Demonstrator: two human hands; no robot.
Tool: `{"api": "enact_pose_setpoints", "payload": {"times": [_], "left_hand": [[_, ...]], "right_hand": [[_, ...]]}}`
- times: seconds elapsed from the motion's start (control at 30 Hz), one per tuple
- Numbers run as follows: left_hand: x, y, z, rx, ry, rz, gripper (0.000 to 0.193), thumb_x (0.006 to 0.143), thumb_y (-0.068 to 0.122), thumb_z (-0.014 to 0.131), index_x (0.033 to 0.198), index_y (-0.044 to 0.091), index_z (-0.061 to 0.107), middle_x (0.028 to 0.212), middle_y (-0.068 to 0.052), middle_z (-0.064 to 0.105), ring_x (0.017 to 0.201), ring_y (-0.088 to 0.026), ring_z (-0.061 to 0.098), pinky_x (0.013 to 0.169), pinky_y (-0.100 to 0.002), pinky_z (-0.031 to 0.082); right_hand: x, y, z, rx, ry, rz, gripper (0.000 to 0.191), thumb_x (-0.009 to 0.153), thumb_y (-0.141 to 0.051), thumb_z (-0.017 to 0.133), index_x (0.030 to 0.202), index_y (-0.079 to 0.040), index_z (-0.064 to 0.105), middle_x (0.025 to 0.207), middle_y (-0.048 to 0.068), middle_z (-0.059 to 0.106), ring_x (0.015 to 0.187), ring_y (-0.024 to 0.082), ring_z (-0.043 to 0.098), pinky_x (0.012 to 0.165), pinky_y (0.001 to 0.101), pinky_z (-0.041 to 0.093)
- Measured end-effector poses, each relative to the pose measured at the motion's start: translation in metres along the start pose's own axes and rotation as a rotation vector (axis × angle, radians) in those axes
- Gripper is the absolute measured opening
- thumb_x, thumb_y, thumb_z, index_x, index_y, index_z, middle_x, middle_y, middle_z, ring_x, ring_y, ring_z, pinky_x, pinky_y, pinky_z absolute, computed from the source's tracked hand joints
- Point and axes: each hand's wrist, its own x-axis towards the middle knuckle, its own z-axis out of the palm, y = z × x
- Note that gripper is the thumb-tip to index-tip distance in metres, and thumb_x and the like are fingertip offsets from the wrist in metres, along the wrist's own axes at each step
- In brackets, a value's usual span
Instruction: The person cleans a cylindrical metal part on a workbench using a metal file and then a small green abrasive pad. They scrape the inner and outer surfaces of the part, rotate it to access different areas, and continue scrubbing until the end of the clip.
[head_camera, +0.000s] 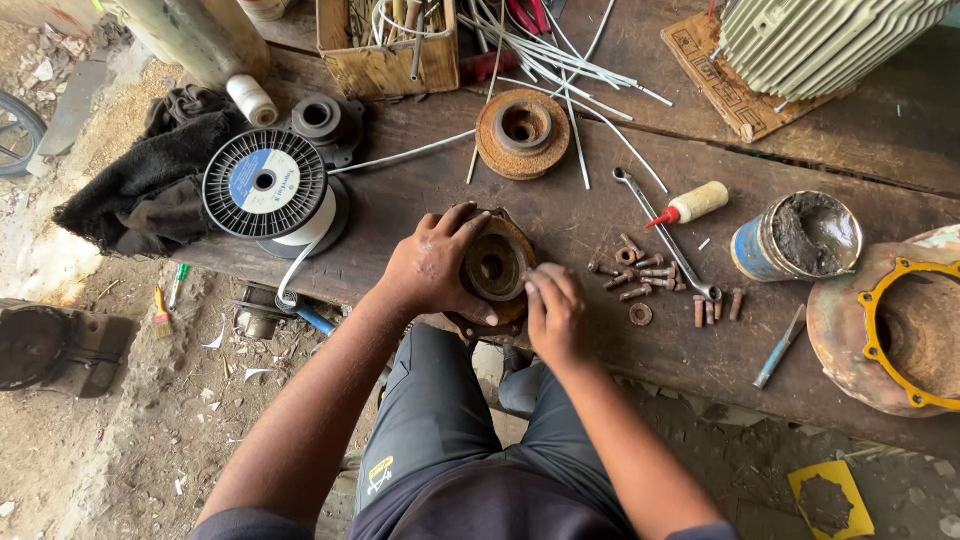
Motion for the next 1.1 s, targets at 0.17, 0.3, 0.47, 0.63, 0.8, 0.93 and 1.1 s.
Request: {"api": "enact_pose_setpoints", "payload": {"times": [0.17,0.3,0.47,0.63,0.8,0.93,1.1], "left_hand": [[0.000,-0.001,-0.001,-0.012,0.003,-0.006,0.139,0.032,0.069,0.094,0.150,0.016,0.043,0.152,-0.013,0.045,0.127,-0.041,0.053,0.099,-0.050,0.051],[0.001,0.000,-0.002,-0.002,0.014,0.009,0.137,0.033,0.068,0.093,0.150,0.018,0.045,0.154,-0.012,0.046,0.128,-0.041,0.053,0.101,-0.050,0.052],[0.001,0.002,-0.002,0.017,-0.046,-0.009,0.143,0.033,0.072,0.095,0.153,0.017,0.041,0.154,-0.014,0.043,0.130,-0.043,0.049,0.101,-0.051,0.050],[0.000,-0.001,-0.002,-0.021,0.030,0.021,0.140,0.031,0.070,0.094,0.150,0.018,0.043,0.154,-0.013,0.045,0.130,-0.041,0.051,0.102,-0.050,0.050],[0.002,-0.006,0.004,-0.014,0.048,0.040,0.138,0.032,0.071,0.094,0.151,0.019,0.044,0.153,-0.013,0.045,0.129,-0.043,0.051,0.101,-0.051,0.050],[0.004,-0.005,0.005,-0.004,0.006,0.032,0.137,0.037,0.074,0.091,0.152,0.018,0.043,0.155,-0.013,0.044,0.130,-0.044,0.050,0.104,-0.051,0.048],[-0.015,0.014,-0.019,-0.100,0.448,0.006,0.131,0.048,0.072,0.093,0.148,0.003,0.043,0.151,-0.020,0.042,0.136,-0.047,0.046,0.102,-0.068,0.034]], "right_hand": [[0.004,-0.004,-0.002,0.037,-0.009,0.044,0.011,0.099,-0.002,0.060,0.105,0.004,0.066,0.107,0.020,0.067,0.101,0.036,0.065,0.090,0.0445,0.053],[0.005,-0.008,-0.006,0.084,-0.011,0.082,0.010,0.099,-0.003,0.060,0.103,0.003,0.066,0.106,0.021,0.066,0.102,0.038,0.067,0.089,0.0440,0.054],[0.012,-0.013,-0.007,0.060,-0.006,0.112,0.011,0.098,-0.003,0.060,0.102,0.006,0.065,0.109,0.022,0.065,0.103,0.042,0.064,0.092,0.0473,0.052],[0.027,-0.018,-0.012,0.097,0.006,0.046,0.013,0.096,-0.001,0.059,0.105,0.005,0.066,0.107,0.021,0.065,0.102,0.039,0.065,0.092,0.0453,0.052],[0.032,-0.026,-0.012,0.113,0.068,0.026,0.008,0.099,-0.003,0.060,0.104,0.003,0.064,0.106,0.020,0.064,0.100,0.040,0.065,0.091,0.0440,0.052],[0.042,-0.026,-0.012,0.147,0.067,0.103,0.008,0.100,-0.004,0.062,0.103,0.003,0.066,0.106,0.020,0.065,0.100,0.040,0.064,0.091,0.0426,0.051],[0.036,-0.015,-0.029,0.321,0.060,0.251,0.011,0.096,-0.007,0.068,0.102,0.000,0.072,0.103,0.014,0.071,0.100,0.029,0.069,0.093,0.0371,0.052]]}}
